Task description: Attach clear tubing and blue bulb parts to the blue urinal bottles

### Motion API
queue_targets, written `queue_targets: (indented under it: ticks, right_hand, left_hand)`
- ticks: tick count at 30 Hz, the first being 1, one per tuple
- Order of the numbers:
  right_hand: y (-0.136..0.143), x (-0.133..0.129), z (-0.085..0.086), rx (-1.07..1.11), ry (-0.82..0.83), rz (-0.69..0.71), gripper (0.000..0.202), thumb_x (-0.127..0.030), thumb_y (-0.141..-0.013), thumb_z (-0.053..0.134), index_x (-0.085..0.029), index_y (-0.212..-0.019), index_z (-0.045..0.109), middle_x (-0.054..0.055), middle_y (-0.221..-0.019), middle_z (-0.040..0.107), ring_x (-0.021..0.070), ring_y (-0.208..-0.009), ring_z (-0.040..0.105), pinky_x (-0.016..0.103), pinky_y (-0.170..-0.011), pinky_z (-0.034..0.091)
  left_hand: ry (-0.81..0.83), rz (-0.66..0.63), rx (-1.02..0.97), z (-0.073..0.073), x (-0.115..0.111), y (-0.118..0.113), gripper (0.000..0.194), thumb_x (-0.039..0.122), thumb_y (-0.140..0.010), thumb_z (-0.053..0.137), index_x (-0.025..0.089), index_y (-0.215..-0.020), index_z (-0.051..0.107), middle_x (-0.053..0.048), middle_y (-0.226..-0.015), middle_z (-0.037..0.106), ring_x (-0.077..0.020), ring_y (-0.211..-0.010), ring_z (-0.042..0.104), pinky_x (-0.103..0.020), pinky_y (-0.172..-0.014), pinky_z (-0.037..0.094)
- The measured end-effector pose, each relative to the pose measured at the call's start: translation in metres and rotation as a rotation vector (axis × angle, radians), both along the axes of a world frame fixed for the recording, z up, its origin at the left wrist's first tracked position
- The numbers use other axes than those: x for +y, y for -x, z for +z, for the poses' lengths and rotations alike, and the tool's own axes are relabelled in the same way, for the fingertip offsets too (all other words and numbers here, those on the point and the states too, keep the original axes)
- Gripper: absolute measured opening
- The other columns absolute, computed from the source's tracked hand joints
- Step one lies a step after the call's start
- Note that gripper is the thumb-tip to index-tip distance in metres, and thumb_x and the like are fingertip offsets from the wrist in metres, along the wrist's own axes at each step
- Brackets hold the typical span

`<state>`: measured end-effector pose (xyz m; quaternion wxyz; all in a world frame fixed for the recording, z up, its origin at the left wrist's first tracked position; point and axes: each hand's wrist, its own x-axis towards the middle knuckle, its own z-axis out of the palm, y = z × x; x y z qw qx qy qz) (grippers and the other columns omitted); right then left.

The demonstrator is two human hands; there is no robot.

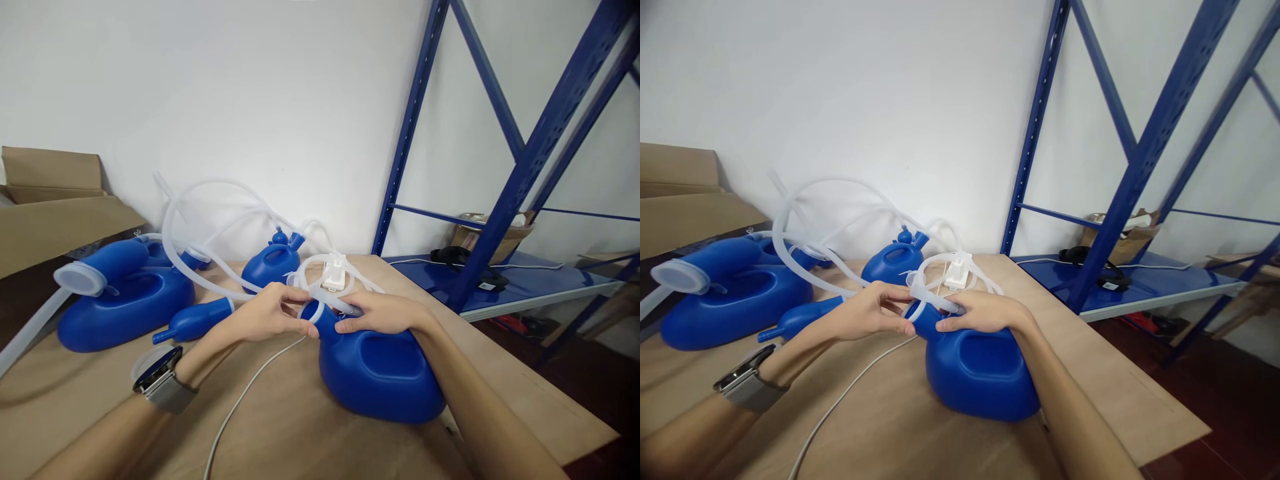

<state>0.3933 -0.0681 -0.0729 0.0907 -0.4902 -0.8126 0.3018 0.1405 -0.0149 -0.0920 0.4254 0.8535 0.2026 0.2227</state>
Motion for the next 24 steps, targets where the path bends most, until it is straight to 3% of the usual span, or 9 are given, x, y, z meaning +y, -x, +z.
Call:
queue_targets:
  ticks: [6,9,12,14,16,20,24]
  right_hand:
    - [-0.001,0.0,-0.001,0.026,-0.028,0.028,0.043,-0.061,-0.091,0.061,-0.019,-0.096,0.064,0.001,-0.091,0.062,0.0193,-0.084,0.056,0.032,-0.079,0.044]
    - [0.001,-0.002,-0.002,0.031,-0.035,-0.025,0.044,-0.062,-0.088,0.065,-0.02,-0.099,0.067,0.001,-0.093,0.064,0.0207,-0.086,0.058,0.032,-0.08,0.044]
    - [0.004,-0.004,-0.004,0.068,-0.013,-0.048,0.044,-0.061,-0.084,0.07,-0.021,-0.103,0.069,0.001,-0.1,0.068,0.0229,-0.093,0.061,0.033,-0.084,0.046]
    - [0.007,-0.005,-0.005,0.118,-0.02,-0.028,0.042,-0.058,-0.084,0.072,-0.022,-0.106,0.071,0.002,-0.105,0.069,0.0238,-0.099,0.062,0.033,-0.089,0.046]
    - [0.008,-0.005,-0.006,0.128,-0.041,-0.012,0.041,-0.057,-0.085,0.071,-0.021,-0.106,0.071,0.002,-0.105,0.069,0.0236,-0.1,0.062,0.032,-0.088,0.047]
    - [0.009,-0.003,-0.005,0.042,-0.079,-0.005,0.043,-0.06,-0.086,0.069,-0.02,-0.102,0.073,0.003,-0.102,0.07,0.0245,-0.098,0.062,0.032,-0.086,0.047]
    - [0.009,-0.003,-0.005,0.065,-0.12,0.113,0.04,-0.056,-0.09,0.066,-0.024,-0.113,0.076,0.002,-0.117,0.073,0.0267,-0.114,0.061,0.034,-0.102,0.044]
  left_hand:
    - [-0.021,0.129,-0.046,-0.014,-0.003,0.001,0.056,0.054,-0.068,0.086,0.015,-0.107,0.079,-0.003,-0.087,0.074,-0.0243,-0.084,0.064,-0.03,-0.073,0.052]
    - [0.094,0.101,-0.116,-0.016,-0.004,-0.001,0.068,0.063,-0.063,0.086,0.016,-0.112,0.078,-0.008,-0.101,0.077,-0.03,-0.095,0.067,-0.037,-0.083,0.055]
    - [0.31,0.054,-0.185,-0.016,-0.005,-0.015,0.078,0.082,-0.077,0.062,0.015,-0.115,0.076,-0.011,-0.101,0.076,-0.0307,-0.099,0.068,-0.043,-0.095,0.052]
    - [0.441,0.129,-0.237,-0.02,-0.005,-0.03,0.093,0.089,-0.086,0.032,0.013,-0.121,0.073,-0.012,-0.096,0.076,-0.03,-0.096,0.069,-0.046,-0.096,0.051]
    - [0.503,0.225,-0.292,-0.026,-0.006,-0.045,0.101,0.089,-0.088,0.017,0.012,-0.132,0.066,-0.013,-0.099,0.074,-0.0299,-0.095,0.069,-0.047,-0.095,0.051]
    - [0.389,0.24,-0.288,-0.033,-0.009,-0.053,0.097,0.087,-0.09,0.014,0.02,-0.146,0.057,-0.013,-0.123,0.068,-0.0323,-0.112,0.064,-0.05,-0.105,0.044]
    - [0.154,0.133,-0.301,-0.031,-0.012,-0.042,0.092,0.084,-0.092,0.016,0.026,-0.16,0.038,-0.013,-0.137,0.062,-0.0349,-0.132,0.051,-0.053,-0.114,0.033]
